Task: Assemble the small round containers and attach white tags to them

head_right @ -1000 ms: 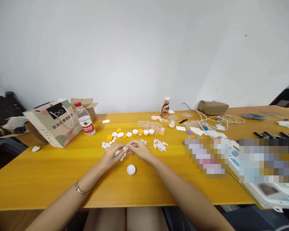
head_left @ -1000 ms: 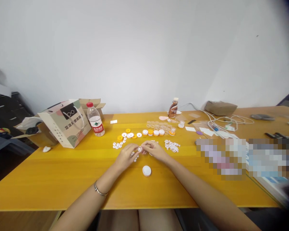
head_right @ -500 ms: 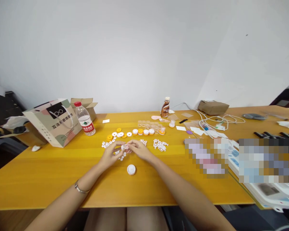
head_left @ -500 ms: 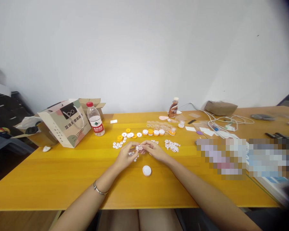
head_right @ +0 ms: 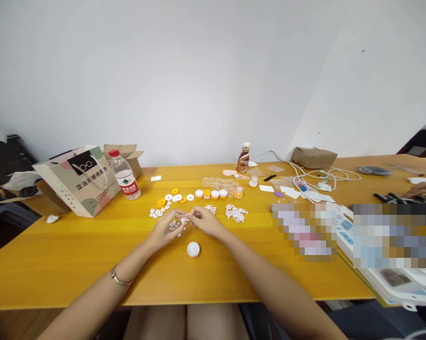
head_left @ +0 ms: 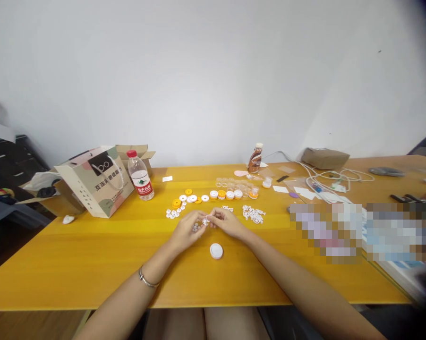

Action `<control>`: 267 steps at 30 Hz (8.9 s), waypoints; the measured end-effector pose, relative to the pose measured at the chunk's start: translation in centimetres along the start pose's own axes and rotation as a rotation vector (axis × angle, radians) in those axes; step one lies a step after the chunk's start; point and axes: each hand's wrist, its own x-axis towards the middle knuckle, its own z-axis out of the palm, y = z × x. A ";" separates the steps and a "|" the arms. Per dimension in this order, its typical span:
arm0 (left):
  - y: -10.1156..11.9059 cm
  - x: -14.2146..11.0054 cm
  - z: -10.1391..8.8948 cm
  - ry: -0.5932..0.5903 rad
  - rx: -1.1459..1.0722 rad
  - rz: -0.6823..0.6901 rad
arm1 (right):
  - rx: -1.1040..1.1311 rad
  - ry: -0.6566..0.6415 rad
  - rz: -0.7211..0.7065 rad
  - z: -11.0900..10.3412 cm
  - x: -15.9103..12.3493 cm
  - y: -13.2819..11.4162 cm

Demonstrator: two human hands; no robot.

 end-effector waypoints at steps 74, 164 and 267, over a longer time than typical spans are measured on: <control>0.0 0.0 0.1 -0.148 0.151 -0.187 | -0.074 -0.045 -0.091 -1.0 -1.0 -2.2; 0.2 -0.2 0.2 -0.035 -0.009 -0.156 | -0.434 0.050 -0.048 -4.9 0.0 -0.8; 1.4 -0.2 -0.2 -0.447 0.017 -0.016 | -0.503 -0.152 -0.108 -4.8 -1.1 -1.9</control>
